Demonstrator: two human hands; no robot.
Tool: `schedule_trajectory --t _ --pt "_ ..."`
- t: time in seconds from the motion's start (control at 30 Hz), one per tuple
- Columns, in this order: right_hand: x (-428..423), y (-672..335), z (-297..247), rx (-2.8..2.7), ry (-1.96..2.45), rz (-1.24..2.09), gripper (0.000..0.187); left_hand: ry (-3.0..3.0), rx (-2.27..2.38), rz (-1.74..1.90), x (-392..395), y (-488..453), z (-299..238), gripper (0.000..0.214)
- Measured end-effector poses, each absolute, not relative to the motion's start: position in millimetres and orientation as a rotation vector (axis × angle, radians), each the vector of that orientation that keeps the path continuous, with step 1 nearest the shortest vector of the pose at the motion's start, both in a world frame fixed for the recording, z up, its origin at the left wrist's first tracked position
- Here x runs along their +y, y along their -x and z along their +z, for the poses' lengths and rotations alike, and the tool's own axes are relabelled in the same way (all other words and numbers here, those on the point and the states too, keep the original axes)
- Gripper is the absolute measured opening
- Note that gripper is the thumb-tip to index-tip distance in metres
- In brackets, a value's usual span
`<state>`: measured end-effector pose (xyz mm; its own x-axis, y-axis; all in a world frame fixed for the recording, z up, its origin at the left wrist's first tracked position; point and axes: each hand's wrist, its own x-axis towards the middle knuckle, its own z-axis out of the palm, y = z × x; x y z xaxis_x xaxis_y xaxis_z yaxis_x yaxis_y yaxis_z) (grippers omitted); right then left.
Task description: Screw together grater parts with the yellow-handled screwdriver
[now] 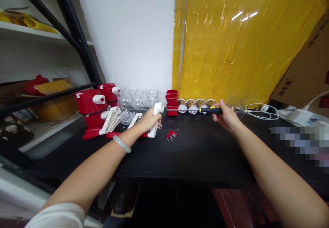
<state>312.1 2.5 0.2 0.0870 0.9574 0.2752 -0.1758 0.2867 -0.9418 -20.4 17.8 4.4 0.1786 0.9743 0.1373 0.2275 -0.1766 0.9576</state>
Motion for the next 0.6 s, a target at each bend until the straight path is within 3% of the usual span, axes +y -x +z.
schedule_trajectory --t 0.23,0.6 --pt "7.6 -309.7 -0.8 -1.022 0.832 0.974 0.027 -1.616 1.202 1.056 13.8 18.5 6.2 0.040" --pt "6.9 -308.5 1.8 -0.993 0.797 0.977 0.014 -1.651 1.270 1.046 9.4 15.9 11.6 0.045"
